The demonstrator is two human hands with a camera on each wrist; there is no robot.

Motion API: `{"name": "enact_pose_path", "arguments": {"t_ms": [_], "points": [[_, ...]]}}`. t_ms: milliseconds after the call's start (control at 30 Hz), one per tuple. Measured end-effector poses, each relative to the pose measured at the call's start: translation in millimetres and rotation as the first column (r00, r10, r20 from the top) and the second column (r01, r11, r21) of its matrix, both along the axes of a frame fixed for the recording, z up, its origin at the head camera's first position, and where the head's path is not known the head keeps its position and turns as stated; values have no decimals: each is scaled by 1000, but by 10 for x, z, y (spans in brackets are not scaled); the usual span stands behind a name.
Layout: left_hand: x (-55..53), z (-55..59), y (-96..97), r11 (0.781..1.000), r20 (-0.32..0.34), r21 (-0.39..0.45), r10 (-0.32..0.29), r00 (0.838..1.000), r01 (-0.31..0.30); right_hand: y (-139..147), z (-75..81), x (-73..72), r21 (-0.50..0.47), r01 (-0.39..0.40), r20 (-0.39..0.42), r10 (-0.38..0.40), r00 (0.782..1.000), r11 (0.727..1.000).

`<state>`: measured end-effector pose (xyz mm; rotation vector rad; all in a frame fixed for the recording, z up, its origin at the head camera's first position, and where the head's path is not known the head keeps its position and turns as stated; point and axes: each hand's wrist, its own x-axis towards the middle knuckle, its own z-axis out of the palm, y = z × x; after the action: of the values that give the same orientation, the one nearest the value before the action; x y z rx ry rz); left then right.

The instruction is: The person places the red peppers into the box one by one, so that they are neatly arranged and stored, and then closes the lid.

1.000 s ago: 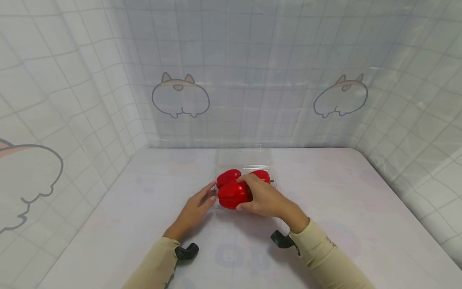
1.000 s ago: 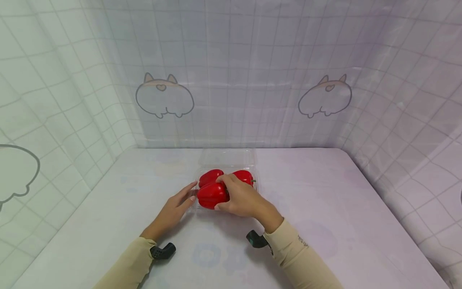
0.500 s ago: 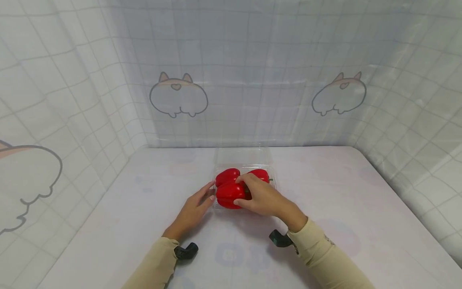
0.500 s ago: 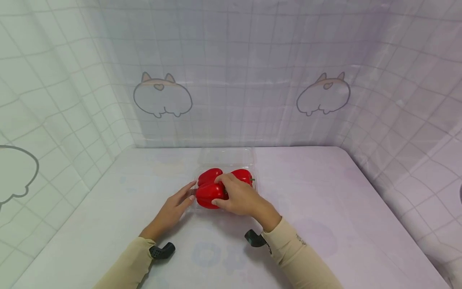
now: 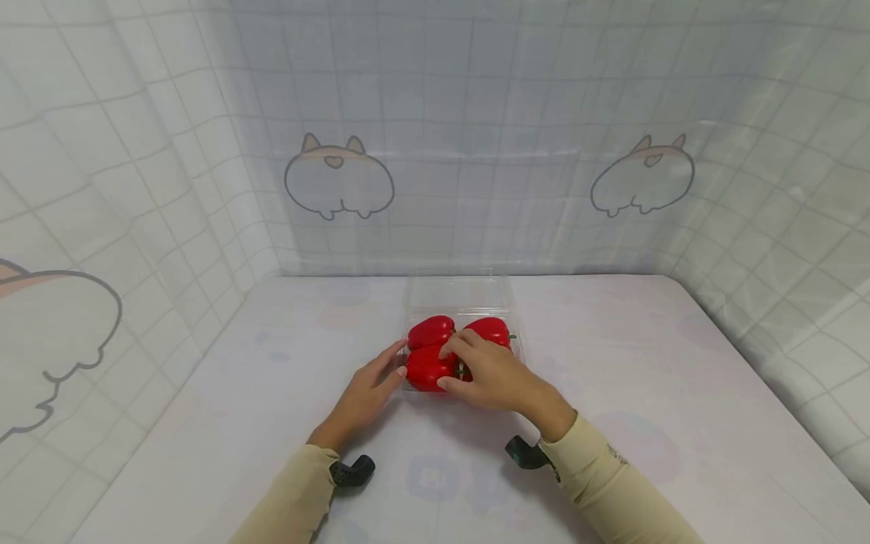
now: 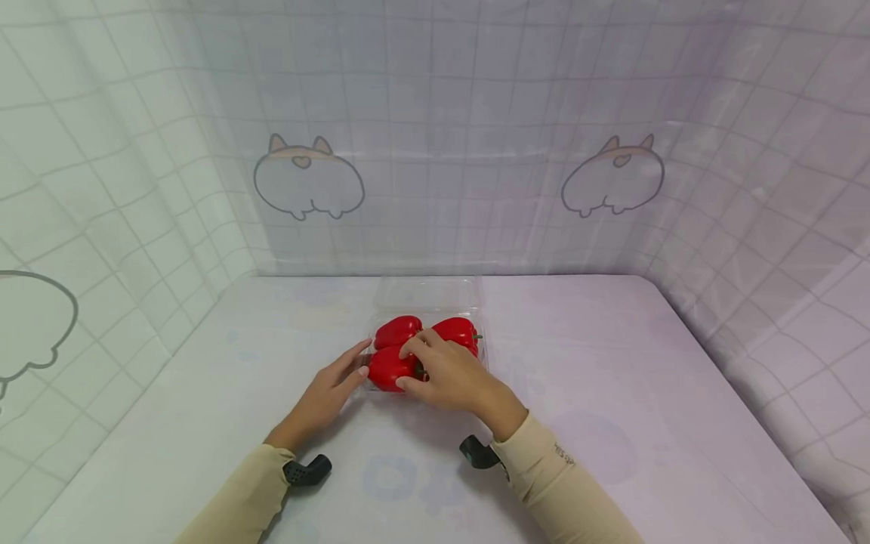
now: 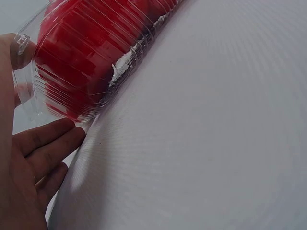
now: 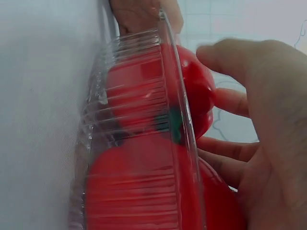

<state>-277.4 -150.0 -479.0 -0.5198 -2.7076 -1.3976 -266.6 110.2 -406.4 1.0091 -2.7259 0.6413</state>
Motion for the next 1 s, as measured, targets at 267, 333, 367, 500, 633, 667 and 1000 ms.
{"name": "enact_pose_path", "arguments": {"t_ms": [267, 333, 367, 500, 633, 667, 1000], "points": [[-25, -1, -4, 1000, -14, -7, -6, 1000, 6, 9, -5, -19, 31, 22, 6, -22, 1000, 999], [-29, -8, -9, 1000, -16, -10, -2, 1000, 2, 1, 1, -20, 54, 23, -4, -23, 1000, 998], [-30, -11, -11, 1000, -16, -10, -1, 1000, 0, -3, 8, -17, 65, 21, -13, -20, 1000, 998], [-37, -21, -15, 1000, -13, -6, 1, 1000, -1, -10, 25, -3, 77, 8, -36, -5, 999, 997], [-53, -37, -10, 1000, -20, -11, -5, 1000, 5, 3, 23, -1, 64, 8, -34, -6, 999, 998], [-54, -38, -9, 1000, -21, -13, -6, 1000, 6, 7, 24, -3, 58, 9, -26, -8, 1000, 998], [-36, -2, -17, 1000, -3, -19, -10, 1000, 10, 105, 63, -91, -131, -7, -3, 7, 1000, 991]]}}
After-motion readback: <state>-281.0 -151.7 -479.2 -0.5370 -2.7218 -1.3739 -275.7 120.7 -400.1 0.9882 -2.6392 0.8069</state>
